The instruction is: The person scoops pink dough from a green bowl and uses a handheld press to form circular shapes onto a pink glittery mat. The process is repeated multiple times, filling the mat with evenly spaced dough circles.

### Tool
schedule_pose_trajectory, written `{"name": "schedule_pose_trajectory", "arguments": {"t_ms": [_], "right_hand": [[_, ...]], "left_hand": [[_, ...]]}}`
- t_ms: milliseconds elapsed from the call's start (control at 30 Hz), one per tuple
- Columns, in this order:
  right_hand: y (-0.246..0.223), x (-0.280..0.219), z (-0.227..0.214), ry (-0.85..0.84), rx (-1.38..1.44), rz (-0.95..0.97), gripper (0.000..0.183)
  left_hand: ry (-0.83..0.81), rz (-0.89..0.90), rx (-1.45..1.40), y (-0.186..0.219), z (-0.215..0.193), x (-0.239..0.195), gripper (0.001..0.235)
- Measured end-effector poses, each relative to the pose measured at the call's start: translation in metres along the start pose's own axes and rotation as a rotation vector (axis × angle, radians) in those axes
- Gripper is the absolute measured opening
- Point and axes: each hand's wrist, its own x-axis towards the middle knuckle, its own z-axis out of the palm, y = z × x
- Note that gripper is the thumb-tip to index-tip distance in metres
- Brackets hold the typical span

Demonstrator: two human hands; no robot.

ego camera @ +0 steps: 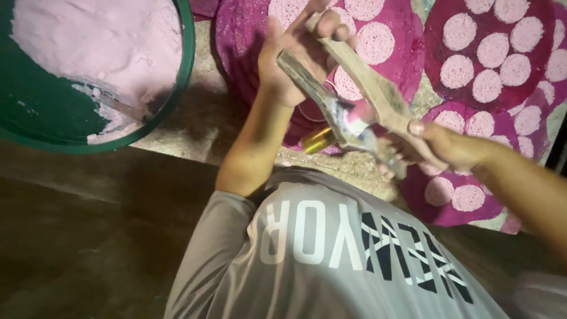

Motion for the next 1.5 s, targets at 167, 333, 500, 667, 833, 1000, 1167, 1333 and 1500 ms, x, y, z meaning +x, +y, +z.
{"name": "schedule_pose_trajectory", "arguments": {"t_ms": [167,333,500,667,833,1000,1167,1333,1500], "right_hand": [[-0.047,0.009,-0.021,0.175,-0.407,0.241,0.102],[-0.066,0.037,-0.008,0.324,-0.737,0.422,0.099],[-0.07,0.052,0.011,0.279,-0.705,0.28,0.099],[-0.074,0.042,0.01,0.295,-0.721,0.385,0.097],[-0.079,0.033,0.004,0.439,-0.879,0.422,0.087],[-0.078,0.046,0.01,0.523,-0.874,0.203,0.076],[-0.071,0.065,0.018,0.495,-0.798,0.116,0.066],[-0.064,0.067,0.024,0.417,-0.657,0.166,0.072],[-0.068,0.053,0.012,0.42,-0.712,0.349,0.075]], "left_hand": [[0.18,0.217,-0.096,-0.002,-0.025,-0.001,0.032],[0.055,0.271,-0.175,0.023,-0.054,-0.012,0.025],[-0.029,0.265,-0.241,0.032,-0.074,-0.023,0.027],[0.048,0.338,-0.285,-0.003,-0.09,-0.029,0.026],[0.043,0.349,-0.269,-0.018,-0.096,-0.011,0.021],[0.02,0.317,-0.125,0.009,-0.086,0.005,0.026],[0.079,0.312,0.047,0.037,-0.075,-0.002,0.03],[0.161,0.281,0.035,0.043,-0.069,-0.017,0.026],[0.346,0.285,-0.075,0.01,-0.063,-0.015,0.022]]}}
